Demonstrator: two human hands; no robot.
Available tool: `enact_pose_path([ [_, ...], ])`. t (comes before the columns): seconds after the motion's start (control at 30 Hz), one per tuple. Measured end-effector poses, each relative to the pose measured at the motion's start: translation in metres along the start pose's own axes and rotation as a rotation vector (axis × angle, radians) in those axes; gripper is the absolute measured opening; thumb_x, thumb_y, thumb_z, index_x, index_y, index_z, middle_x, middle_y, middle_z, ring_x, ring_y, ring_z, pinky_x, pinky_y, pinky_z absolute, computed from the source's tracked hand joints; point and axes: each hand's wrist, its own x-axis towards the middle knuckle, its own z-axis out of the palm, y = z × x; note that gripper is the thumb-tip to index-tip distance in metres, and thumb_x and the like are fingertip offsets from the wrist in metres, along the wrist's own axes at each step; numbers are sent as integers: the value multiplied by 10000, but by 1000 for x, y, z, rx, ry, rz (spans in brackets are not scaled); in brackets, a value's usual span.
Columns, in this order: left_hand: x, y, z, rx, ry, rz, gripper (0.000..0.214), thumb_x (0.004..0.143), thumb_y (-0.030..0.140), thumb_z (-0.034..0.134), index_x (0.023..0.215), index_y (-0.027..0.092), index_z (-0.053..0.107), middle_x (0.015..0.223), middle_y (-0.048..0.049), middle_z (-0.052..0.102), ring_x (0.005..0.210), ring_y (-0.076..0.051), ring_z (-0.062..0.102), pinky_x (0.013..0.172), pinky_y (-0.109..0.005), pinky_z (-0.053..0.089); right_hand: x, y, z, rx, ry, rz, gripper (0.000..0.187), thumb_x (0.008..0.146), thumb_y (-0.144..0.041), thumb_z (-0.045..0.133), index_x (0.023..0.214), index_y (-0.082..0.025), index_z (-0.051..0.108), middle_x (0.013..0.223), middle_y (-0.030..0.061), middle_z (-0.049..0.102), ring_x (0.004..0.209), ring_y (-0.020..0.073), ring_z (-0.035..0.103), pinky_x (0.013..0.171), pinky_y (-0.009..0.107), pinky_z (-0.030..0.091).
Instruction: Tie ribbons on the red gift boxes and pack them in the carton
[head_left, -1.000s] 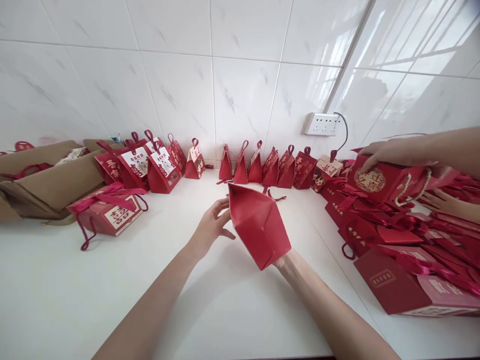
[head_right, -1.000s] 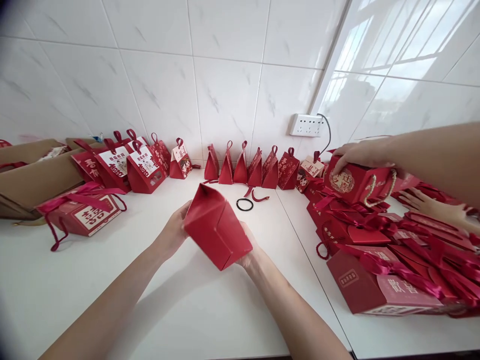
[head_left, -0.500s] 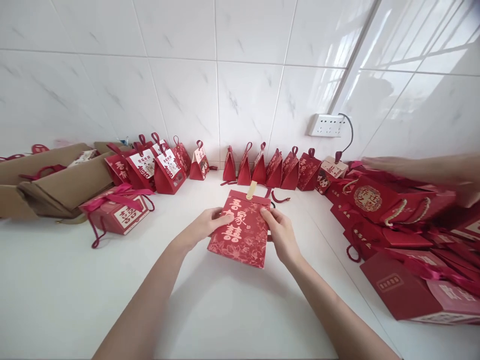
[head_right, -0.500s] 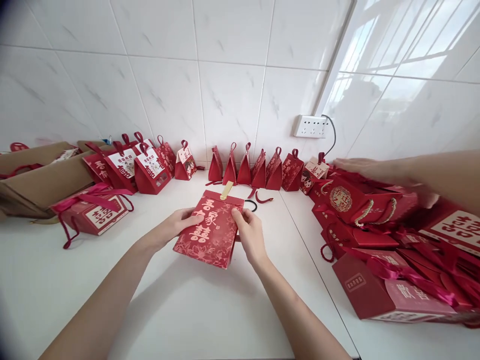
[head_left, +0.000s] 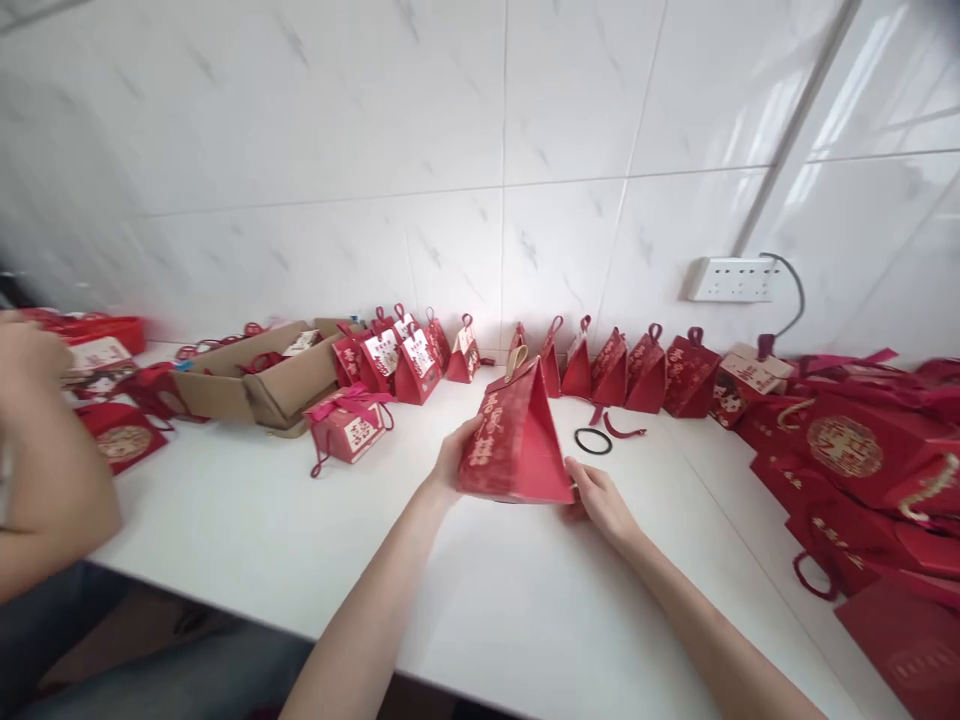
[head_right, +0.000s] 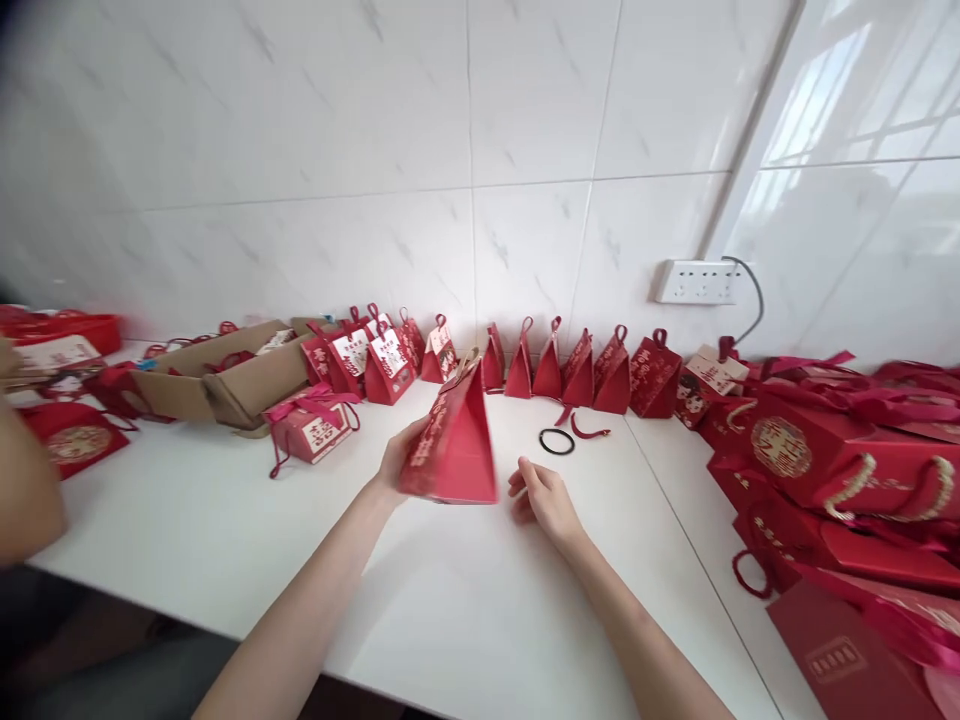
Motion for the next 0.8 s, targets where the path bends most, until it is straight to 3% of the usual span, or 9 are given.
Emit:
enact_pose_path([
  [0.1, -25, 5, -15, 101, 212, 263, 349, 654, 387, 716, 902, 163, 613, 884, -49, 692, 827, -207, 647, 742, -284, 505, 6, 6, -1, -59, -21, -2, 314, 810, -414, 511, 634, -156, 531, 604, 3, 547, 417, 99, 541, 412, 227, 473],
  [0.17, -46, 11, -37, 241, 484, 487, 388, 660, 403, 704, 952, 180, 579, 932, -39, 674, 859, -190, 628, 748, -260, 496, 7, 9, -1, -84, -39, -10, 279, 806, -375, 509, 631, -160, 535, 631, 4, 553, 448, 100, 549, 422, 225, 482],
  [0.23, -65, 21, -66, 492, 921, 751, 387, 697, 472, 631, 920, 167, 548, 890, -53, 652, 816, -193, 621, 729, -284, 506, 7, 9, -2, -105, -55, -13, 262, 802, -349, 514, 619, -163, 537, 626, 1, 548, 460, 97, 539, 425, 221, 481],
  [0.33, -89, 41, -108, 605, 1229, 843, 377, 776, 475, 522, 971, 156, 474, 1001, -108, 602, 940, -225, 594, 852, -352, 485, 5, 8, -2, -127, -60, -11, 251, 803, -333, 511, 621, -165, 546, 623, 1, 545, 466, 95, 525, 425, 219, 476],
  [0.47, -103, 56, -149, 835, 1353, 659, 418, 813, 405, 475, 1125, 132, 417, 1201, -180, 521, 1102, -272, 545, 965, -412, 442, 3, 5, 0, -149, -54, -11, 251, 811, -324, 498, 623, -166, 551, 631, 8, 555, 475, 97, 521, 439, 223, 482],
  [0.6, -105, 55, -172, 945, 1244, 471, 429, 736, 355, 585, 1091, 138, 483, 1097, -169, 587, 1042, -336, 583, 948, -501, 446, 3, 4, 0, -161, -55, -16, 246, 810, -310, 495, 615, -169, 546, 628, 11, 560, 485, 98, 520, 450, 221, 485],
  [0.67, -105, 51, -175, 982, 1238, 435, 531, 726, 354, 596, 1174, 115, 441, 1166, -203, 554, 1116, -375, 540, 980, -559, 399, 3, 4, 1, -164, -58, -20, 244, 810, -301, 495, 612, -168, 543, 631, 11, 562, 487, 96, 519, 455, 219, 486],
  [0.73, -104, 46, -171, 1059, 1291, 525, 651, 717, 333, 597, 1271, 98, 350, 1331, -240, 419, 1294, -394, 368, 1072, -591, 259, 3, 5, 1, -165, -61, -24, 243, 811, -295, 497, 609, -166, 539, 634, 11, 564, 483, 93, 517, 454, 217, 485],
  [0.8, -98, 39, -159, 1224, 1257, 774, 638, 728, 293, 573, 1290, 117, 326, 1406, -227, 319, 1378, -360, 231, 1125, -557, 157, 3, 5, 1, -165, -63, -27, 242, 809, -288, 501, 604, -165, 534, 636, 10, 567, 470, 89, 512, 446, 217, 482],
])
